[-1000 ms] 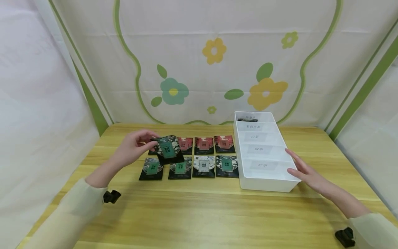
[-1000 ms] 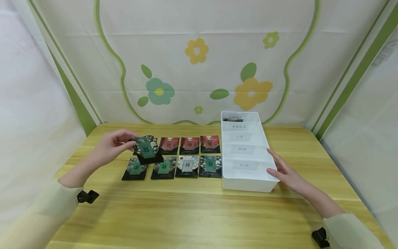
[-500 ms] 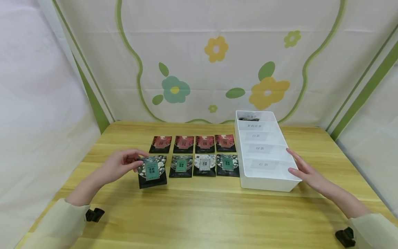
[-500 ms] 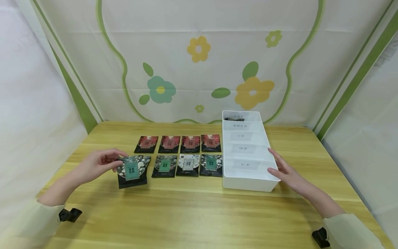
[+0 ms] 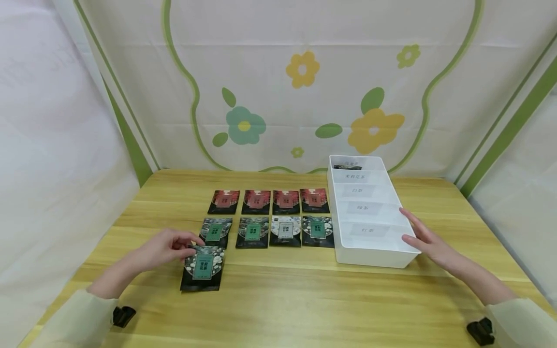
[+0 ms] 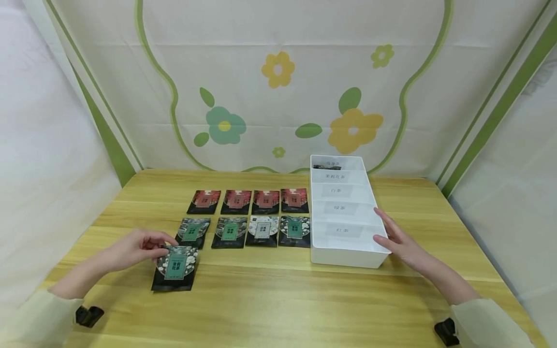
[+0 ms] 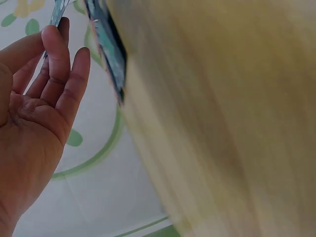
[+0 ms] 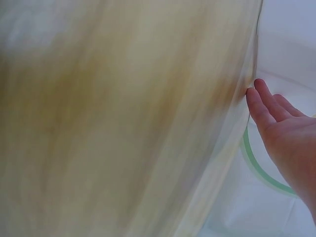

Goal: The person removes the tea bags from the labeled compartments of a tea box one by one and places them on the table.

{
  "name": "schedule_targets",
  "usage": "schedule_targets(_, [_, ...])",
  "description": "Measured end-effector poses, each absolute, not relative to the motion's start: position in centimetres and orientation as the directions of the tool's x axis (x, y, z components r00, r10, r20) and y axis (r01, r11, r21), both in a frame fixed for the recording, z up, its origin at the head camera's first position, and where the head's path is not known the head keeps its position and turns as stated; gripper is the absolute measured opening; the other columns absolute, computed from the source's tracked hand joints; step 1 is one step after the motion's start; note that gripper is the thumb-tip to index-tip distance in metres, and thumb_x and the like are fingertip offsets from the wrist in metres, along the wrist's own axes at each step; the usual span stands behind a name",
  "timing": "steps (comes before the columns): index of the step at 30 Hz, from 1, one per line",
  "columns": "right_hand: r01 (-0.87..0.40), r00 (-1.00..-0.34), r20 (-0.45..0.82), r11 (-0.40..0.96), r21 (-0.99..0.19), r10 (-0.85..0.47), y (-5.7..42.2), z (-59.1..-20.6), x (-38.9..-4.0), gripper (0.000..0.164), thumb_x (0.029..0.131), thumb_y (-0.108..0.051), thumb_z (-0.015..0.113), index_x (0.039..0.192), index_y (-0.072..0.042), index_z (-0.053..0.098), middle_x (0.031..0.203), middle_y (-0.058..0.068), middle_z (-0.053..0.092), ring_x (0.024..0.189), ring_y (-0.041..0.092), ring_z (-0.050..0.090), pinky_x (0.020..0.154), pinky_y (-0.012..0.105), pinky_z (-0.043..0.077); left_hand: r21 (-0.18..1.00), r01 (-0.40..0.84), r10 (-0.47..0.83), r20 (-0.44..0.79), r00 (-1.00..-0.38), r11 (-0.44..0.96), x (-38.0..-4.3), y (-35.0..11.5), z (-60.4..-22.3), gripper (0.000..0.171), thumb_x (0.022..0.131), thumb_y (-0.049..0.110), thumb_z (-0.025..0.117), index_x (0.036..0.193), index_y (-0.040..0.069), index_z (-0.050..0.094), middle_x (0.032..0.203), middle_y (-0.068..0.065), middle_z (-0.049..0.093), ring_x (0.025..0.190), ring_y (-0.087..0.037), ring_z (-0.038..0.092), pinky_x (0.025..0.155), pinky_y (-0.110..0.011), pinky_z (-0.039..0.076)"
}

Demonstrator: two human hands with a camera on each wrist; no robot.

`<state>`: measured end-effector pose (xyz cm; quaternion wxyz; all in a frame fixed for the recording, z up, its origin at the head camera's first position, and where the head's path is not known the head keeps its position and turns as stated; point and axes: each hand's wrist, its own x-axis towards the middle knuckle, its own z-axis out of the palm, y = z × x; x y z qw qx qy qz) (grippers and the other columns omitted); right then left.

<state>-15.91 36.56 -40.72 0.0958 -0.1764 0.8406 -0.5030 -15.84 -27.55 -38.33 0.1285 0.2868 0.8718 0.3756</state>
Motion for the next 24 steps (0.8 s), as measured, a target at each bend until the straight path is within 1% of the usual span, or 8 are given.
schedule_targets(4, [-0.203,-0.918,0.018,0.429,-0.880,-0.396,36.5,-40.6,-15.9,0.069,0.104,-0.009,0.044,0.158,-0.020,0.003,0.157,0.025,-0.012,0.134,0.060,-0.004,0.090,0.006,0.025,0.720,0.421,0.612,-0.008,-0.791,0.552,-16.0,-27.9,-39.4,0.019,0.092,0.007,0.067,0.110,0.004,0.069,0.064,0.003,0.059,0.052,-0.016,0.055,0.046,-0.024,0.043])
schedule_targets(12, [-0.186,-0.919,0.000,0.433,-0.882,-0.394,36.5,-40.7,-15.9,0.069,0.104,-0.010,0.044,0.158,-0.021,0.002,0.157,0.024,-0.012,0.134,0.059,-0.006,0.087,0.004,0.026,0.694,0.366,0.569,-0.077,-0.819,0.620,-16.1,-28.0,-41.1,0.016,0.088,0.008,0.071,0.104,0.006,0.071,0.069,0.006,0.061,0.055,-0.008,0.054,0.049,-0.024,0.046])
schedule_targets(14, [-0.178,-0.920,-0.007,0.432,-0.884,-0.393,36.5,-40.7,-15.9,0.070,0.104,-0.010,0.044,0.158,-0.021,0.002,0.158,0.023,-0.012,0.135,0.058,-0.006,0.103,0.018,0.025,0.685,0.361,0.560,-0.084,-0.824,0.633,-16.1,-28.0,-41.4,0.016,0.088,0.009,0.072,0.103,0.008,0.071,0.069,0.006,0.060,0.055,-0.006,0.052,0.050,-0.023,0.045])
schedule_targets(16, [-0.174,-0.921,-0.011,0.434,-0.884,-0.390,36.4,-40.7,-16.0,0.070,0.104,-0.010,0.045,0.158,-0.021,0.002,0.158,0.022,-0.012,0.135,0.058,-0.006,0.111,0.040,0.020,0.676,0.366,0.554,-0.075,-0.829,0.640,-16.0,-27.9,-41.6,0.015,0.087,0.008,0.072,0.102,0.008,0.072,0.070,0.007,0.059,0.056,-0.005,0.051,0.051,-0.023,0.045])
schedule_targets(17, [-0.173,-0.921,-0.012,0.437,-0.883,-0.389,36.5,-40.7,-16.0,0.070,0.104,-0.011,0.045,0.158,-0.022,0.002,0.158,0.022,-0.012,0.135,0.058,-0.006,0.111,0.040,0.020,0.672,0.369,0.551,-0.069,-0.832,0.642,-16.1,-27.9,-41.7,0.014,0.087,0.008,0.072,0.101,0.008,0.072,0.071,0.007,0.058,0.057,-0.004,0.050,0.051,-0.023,0.045])
schedule_targets(19, [-0.172,-0.921,-0.011,0.432,-0.885,-0.390,36.5,-40.7,-15.9,0.070,0.104,-0.010,0.044,0.158,-0.022,0.002,0.158,0.022,-0.013,0.135,0.058,-0.007,0.111,0.039,0.020,0.663,0.377,0.543,-0.054,-0.838,0.647,-16.2,-27.8,-41.8,0.013,0.087,0.007,0.072,0.100,0.008,0.072,0.071,0.008,0.057,0.058,-0.004,0.050,0.051,-0.023,0.045])
schedule_targets(22, [-0.180,-0.920,-0.004,0.432,-0.884,-0.392,36.5,-40.8,-15.9,0.070,0.104,-0.010,0.044,0.158,-0.021,0.001,0.158,0.022,-0.013,0.135,0.058,-0.006,0.095,0.009,0.026,0.668,0.368,0.528,-0.044,-0.848,0.647,-16.3,-27.7,-41.7,0.012,0.087,0.006,0.072,0.099,0.006,0.071,0.071,0.007,0.058,0.059,-0.006,0.052,0.052,-0.024,0.046])
schedule_targets(24, [-0.183,-0.919,0.000,0.424,-0.887,-0.395,36.5,-40.9,-15.9,0.070,0.104,-0.010,0.044,0.158,-0.021,0.001,0.157,0.023,-0.014,0.134,0.058,-0.006,0.086,0.004,0.026,0.669,0.359,0.518,-0.045,-0.854,0.650,-16.4,-27.6,-41.6,0.012,0.087,0.006,0.072,0.098,0.006,0.071,0.071,0.006,0.058,0.059,-0.006,0.053,0.052,-0.024,0.047])
